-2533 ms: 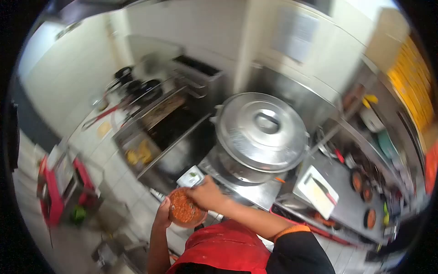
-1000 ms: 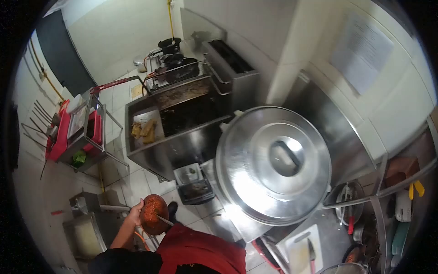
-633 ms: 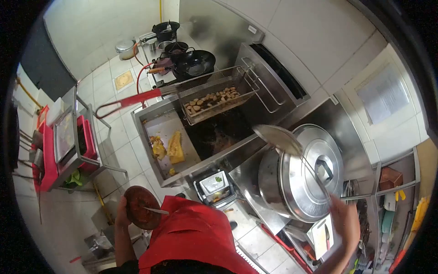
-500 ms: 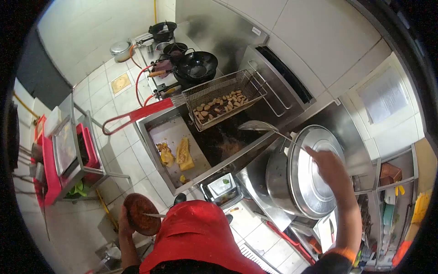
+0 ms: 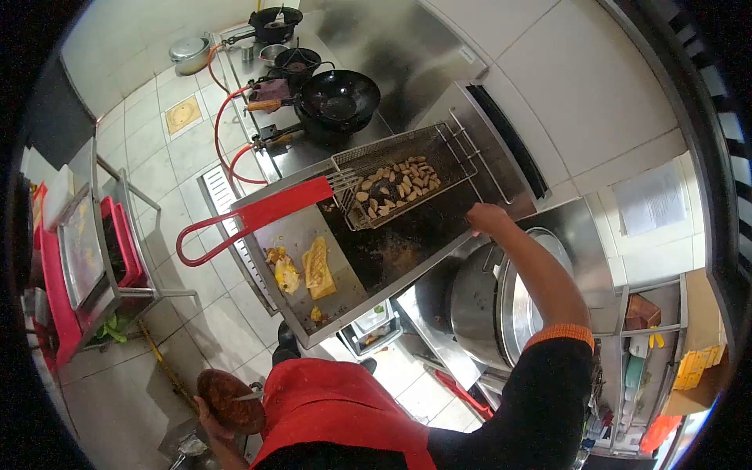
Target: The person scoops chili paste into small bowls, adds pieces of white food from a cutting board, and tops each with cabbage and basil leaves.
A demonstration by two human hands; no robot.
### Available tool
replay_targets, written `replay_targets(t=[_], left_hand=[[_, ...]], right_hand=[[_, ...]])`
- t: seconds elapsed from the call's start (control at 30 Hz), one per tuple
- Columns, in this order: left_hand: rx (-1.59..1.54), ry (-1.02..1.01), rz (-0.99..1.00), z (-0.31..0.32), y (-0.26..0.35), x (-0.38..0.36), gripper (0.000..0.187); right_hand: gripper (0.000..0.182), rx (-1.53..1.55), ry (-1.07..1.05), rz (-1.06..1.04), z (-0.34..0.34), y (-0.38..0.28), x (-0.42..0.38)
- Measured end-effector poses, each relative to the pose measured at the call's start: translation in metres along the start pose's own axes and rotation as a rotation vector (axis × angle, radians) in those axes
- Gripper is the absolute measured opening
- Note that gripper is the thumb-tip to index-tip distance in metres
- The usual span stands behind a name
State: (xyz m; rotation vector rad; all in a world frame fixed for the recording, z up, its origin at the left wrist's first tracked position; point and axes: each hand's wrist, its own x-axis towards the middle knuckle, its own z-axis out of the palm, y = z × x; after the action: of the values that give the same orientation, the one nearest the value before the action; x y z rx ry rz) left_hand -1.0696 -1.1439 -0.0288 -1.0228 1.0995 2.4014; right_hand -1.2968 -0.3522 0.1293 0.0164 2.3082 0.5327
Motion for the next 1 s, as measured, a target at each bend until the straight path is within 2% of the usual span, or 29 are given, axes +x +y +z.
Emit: replay_targets(t=[0.1, 0.2, 0.3, 0.37, 0.43, 0.5, 0.63, 0.7, 0.8, 0.9, 1.0], left_hand=[[-0.142, -0.035, 0.030, -0.023, -0.018, -0.001, 0.079], [-0.137, -0.096, 0.033, -0.014, -0.019, -0.017, 0.078], [-0.175, -0.065, 0.016, 0.003, -0.018, -0.027, 0.076], [-0.180, -0.087, 0.015, 0.009, -0.019, -0.030, 0.075], [-0.176, -0.097, 0.016, 0.005, -0.021, -0.030, 0.075], [-0.162, -0.097, 0.012, -0.004, -0.026, -0.026, 0.076], [-0.202, -0.028, 0.013, -0.016, -0.032, -0.030, 0.072], [-0.194, -0.058, 0.008, 0.001, -0.025, -0.042, 0.072], [-0.199, -0.056, 0.024, 0.003, -0.027, -0.045, 0.071], [-0.215, 0.038, 0.030, -0.014, -0.038, -0.036, 0.071], [-0.151, -0.156, 0.055, -0.001, -0.038, -0.036, 0.070]], right_hand=[[0.040, -0.074, 0.062, -0.275, -0.003, 0.026, 0.007], [0.047, -0.083, -0.048, -0.300, -0.009, 0.022, 0.015], [0.048, 0.178, -0.236, -0.133, -0.024, -0.005, 0.015], [0.047, 0.200, -0.148, -0.336, -0.021, -0.017, 0.017], [0.046, 0.312, -0.163, -0.400, -0.018, -0.031, 0.020], [0.046, 0.516, -0.290, -0.321, -0.014, -0.047, 0.019], [0.046, 0.694, -0.375, -0.257, -0.002, -0.055, 0.017], [0.044, 0.798, -0.421, -0.233, 0.001, -0.044, 0.010], [0.043, 0.787, -0.376, -0.251, 0.001, -0.028, -0.005], [0.043, 0.840, -0.347, -0.220, 0.000, -0.015, -0.032], [0.042, 0.944, -0.345, -0.153, 0.014, -0.012, -0.045]])
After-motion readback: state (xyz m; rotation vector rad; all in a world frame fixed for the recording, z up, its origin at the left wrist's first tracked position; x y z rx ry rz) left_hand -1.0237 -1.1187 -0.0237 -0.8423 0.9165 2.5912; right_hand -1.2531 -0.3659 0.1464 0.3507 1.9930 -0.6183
